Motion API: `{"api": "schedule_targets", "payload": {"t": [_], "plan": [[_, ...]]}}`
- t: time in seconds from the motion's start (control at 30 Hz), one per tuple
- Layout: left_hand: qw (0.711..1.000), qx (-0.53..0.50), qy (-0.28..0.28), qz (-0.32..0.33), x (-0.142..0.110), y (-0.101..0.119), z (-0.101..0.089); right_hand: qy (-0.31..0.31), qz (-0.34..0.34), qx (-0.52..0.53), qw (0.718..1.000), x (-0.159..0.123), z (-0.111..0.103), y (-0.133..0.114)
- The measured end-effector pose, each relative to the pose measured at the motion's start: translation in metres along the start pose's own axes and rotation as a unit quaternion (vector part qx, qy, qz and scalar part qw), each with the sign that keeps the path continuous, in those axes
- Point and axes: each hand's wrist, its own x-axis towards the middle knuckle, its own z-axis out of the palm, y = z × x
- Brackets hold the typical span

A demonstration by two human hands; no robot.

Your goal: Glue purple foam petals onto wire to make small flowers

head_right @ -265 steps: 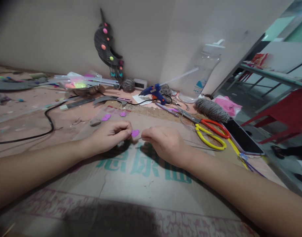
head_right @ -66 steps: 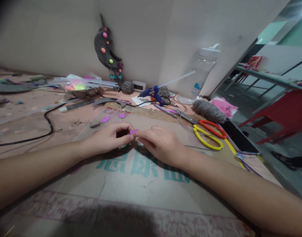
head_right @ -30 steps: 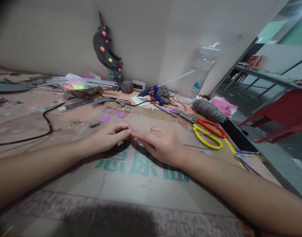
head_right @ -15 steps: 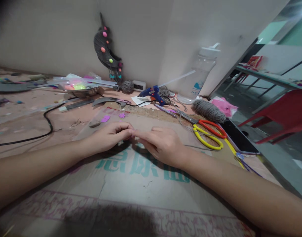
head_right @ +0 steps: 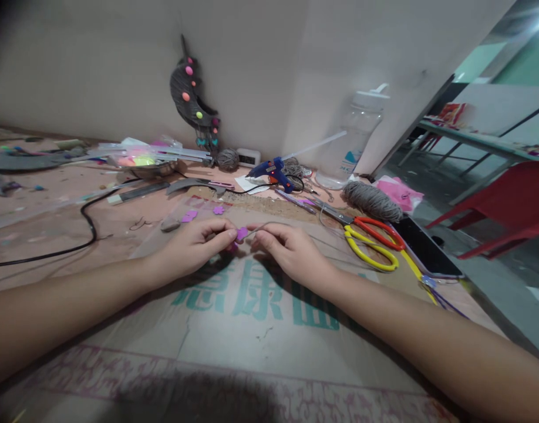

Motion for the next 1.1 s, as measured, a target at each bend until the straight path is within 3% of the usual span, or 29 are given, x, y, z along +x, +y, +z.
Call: {"api": "schedule_targets", "payload": {"t": [0.33,0.57,0.7,0.8,0.9,1.0,1.1], "plan": [[0.997,0.070,-0.040,-0.001,-0.001,0.005,0.000,0.045,0.113,0.166,0.979,0.002,0.002,-0.003],[1.000,0.000,-0.022,-0.008,-0.002,0.001,0.001,0.111,0.047,0.250,0.961,0.007,-0.004,0.009],[0.999,-0.025,-0.006,-0.030,-0.003,0.002,0.001,0.176,0.062,0.290,0.939,0.018,-0.023,0.013],[0.999,-0.015,0.014,-0.025,-0.003,0.004,0.000,0.168,0.090,0.303,0.934,0.023,-0.046,0.003],[0.999,0.005,0.025,-0.021,-0.004,0.003,-0.001,0.130,0.074,0.291,0.945,0.019,-0.072,-0.021],[1.000,0.002,0.019,-0.018,-0.004,0.000,-0.001,0.097,0.015,0.243,0.965,0.009,-0.094,-0.043],[1.000,-0.011,0.004,-0.015,-0.003,-0.002,0.000,0.099,-0.020,0.178,0.979,0.006,-0.096,-0.040]]}}
